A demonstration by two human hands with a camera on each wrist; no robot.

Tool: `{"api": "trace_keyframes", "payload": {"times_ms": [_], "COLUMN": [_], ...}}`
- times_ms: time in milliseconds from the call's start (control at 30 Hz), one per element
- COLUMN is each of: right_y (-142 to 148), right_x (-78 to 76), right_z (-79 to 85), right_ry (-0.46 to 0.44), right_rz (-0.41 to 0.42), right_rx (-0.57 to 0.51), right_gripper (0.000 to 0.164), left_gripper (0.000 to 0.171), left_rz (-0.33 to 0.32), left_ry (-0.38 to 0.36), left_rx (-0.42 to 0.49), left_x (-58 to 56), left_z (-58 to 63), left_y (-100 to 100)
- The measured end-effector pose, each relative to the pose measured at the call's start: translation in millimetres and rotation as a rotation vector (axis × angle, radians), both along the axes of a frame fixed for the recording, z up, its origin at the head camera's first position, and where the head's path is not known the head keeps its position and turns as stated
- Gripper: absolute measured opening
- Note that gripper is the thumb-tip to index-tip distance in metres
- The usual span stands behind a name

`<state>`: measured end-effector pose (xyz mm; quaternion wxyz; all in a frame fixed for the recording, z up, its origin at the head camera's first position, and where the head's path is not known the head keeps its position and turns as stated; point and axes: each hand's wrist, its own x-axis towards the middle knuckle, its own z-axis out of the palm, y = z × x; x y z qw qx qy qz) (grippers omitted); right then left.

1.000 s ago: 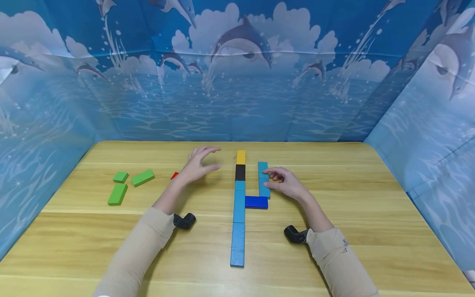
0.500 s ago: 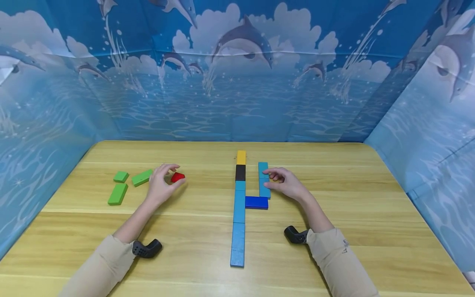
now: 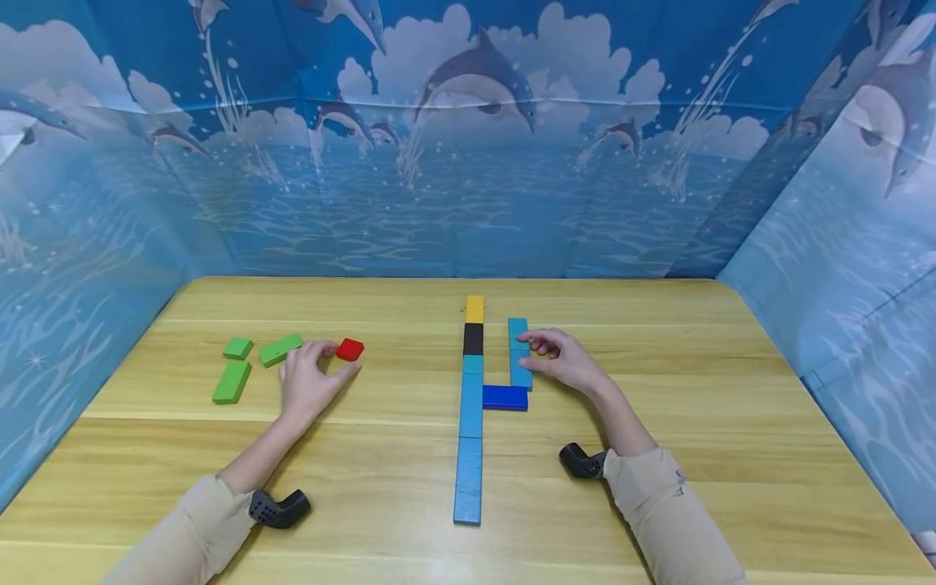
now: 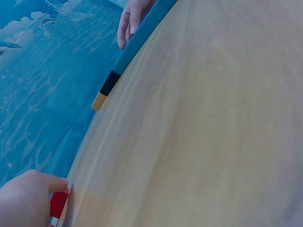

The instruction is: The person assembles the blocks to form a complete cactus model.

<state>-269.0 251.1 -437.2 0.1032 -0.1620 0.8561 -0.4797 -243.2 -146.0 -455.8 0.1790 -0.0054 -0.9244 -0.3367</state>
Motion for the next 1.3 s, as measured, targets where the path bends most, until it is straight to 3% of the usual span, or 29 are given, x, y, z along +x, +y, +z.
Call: {"api": "trace_keyframes", "payload": {"times_ms": [300, 700, 867, 1300], "right_y": [1, 0, -1, 0], "right_x": [-0.4, 1.1, 1.2, 1.0], "right_z": [-1.2, 0.8, 0.3, -0.5], "right_ry": [0.001, 0.000, -0.009, -0.021], "right_rz": [-0.001, -0.001, -0.002, -0.015], "right_rx": [0.002, 0.004, 0.000, -0.008], "right_gripper": [0.044, 0.044, 0.045, 0.045], "left_gripper": [0.039, 0.040, 0.038, 0.039], "left_rz": [0.014, -0.042, -0.055, -0.144], "left_ry": [0.022, 0.043, 0.074, 0.011], "left_rx": [-0.028, 0.021, 0.044, 0.028], "left_x": [-3.3, -10.2, -27.4, -82.6], "left_z": [-2.0, -2.0, 0.2, 18.1], "left_y": [3, 6, 20, 80]}}
